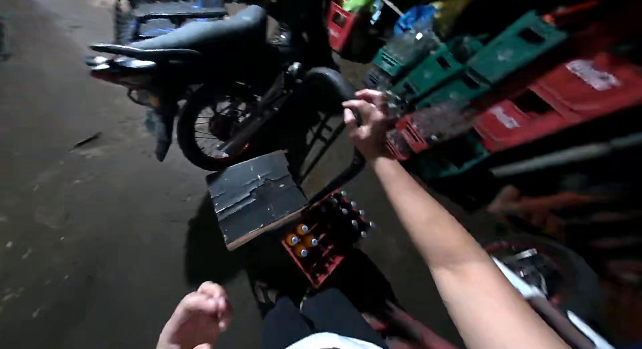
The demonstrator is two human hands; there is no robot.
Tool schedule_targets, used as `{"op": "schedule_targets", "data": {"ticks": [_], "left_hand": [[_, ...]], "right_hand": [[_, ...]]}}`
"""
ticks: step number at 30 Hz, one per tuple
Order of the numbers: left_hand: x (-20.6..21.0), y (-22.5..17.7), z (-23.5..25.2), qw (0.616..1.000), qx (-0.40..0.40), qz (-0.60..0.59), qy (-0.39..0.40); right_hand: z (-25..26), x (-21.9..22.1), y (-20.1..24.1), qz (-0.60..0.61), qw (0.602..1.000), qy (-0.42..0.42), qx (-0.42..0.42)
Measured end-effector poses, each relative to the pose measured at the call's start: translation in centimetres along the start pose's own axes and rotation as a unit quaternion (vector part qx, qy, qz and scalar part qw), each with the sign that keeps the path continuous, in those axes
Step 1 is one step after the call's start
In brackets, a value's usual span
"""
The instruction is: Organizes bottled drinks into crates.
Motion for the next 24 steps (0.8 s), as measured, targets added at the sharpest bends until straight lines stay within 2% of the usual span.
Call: {"op": "schedule_targets", "data": {"ticks": [3, 6, 7, 9, 10, 12, 14, 16, 18, 21, 24], "left_hand": [[1.9, 3.8, 1.2, 0.993, -0.079, 0.047, 0.069], [0.9, 6.6, 1.1, 0.979, -0.161, 0.114, 0.058], [0.1, 7.8, 0.9, 0.974, -0.188, 0.123, 0.037], [-1.4, 11.1, 0.1, 0.963, -0.247, 0.110, -0.013], [-2.0, 13.1, -0.4, 0.955, -0.277, 0.102, -0.033], [-3.2, 17.7, -1.1, 0.933, -0.342, 0.099, -0.059], [-3.8, 22.7, -1.3, 0.903, -0.414, 0.109, -0.042], [-3.8, 27.0, -1.4, 0.875, -0.469, 0.122, 0.014], [-4.6, 30.3, -0.2, 0.852, -0.495, 0.149, 0.078], [-6.0, 34.3, 1.7, 0.824, -0.505, 0.213, 0.143], [-6.2, 37.7, 4.9, 0.798, -0.505, 0.257, 0.208]], "right_hand": [[-1.1, -1.6, -0.4, 0.083, 0.996, -0.010, 0.009], [-5.7, -6.2, 0.0, 0.099, 0.993, -0.056, 0.027], [-8.6, -7.8, -0.7, 0.087, 0.992, -0.068, 0.068], [-17.2, -8.4, -3.9, 0.064, 0.969, -0.055, 0.234], [-22.5, -7.0, -6.2, 0.053, 0.941, -0.027, 0.334], [-33.2, -1.4, -10.7, 0.056, 0.849, 0.071, 0.520], [-42.4, 4.8, -13.0, 0.061, 0.773, 0.195, 0.601], [-48.7, 9.4, -13.9, 0.050, 0.734, 0.278, 0.618], [-52.0, 13.0, -14.7, 0.025, 0.703, 0.334, 0.627], [-54.8, 17.0, -15.9, 0.016, 0.665, 0.375, 0.645], [-55.3, 19.0, -17.1, 0.010, 0.661, 0.385, 0.644]]}}
Point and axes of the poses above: each hand's wrist, its own z-axis towards the middle knuckle, its own x-axis out of the palm, y = z × x, the point moved 10 cm from there along z, towards the middle knuckle, and after that the axes turned 7 degrees about y, right-handed, at the moved point
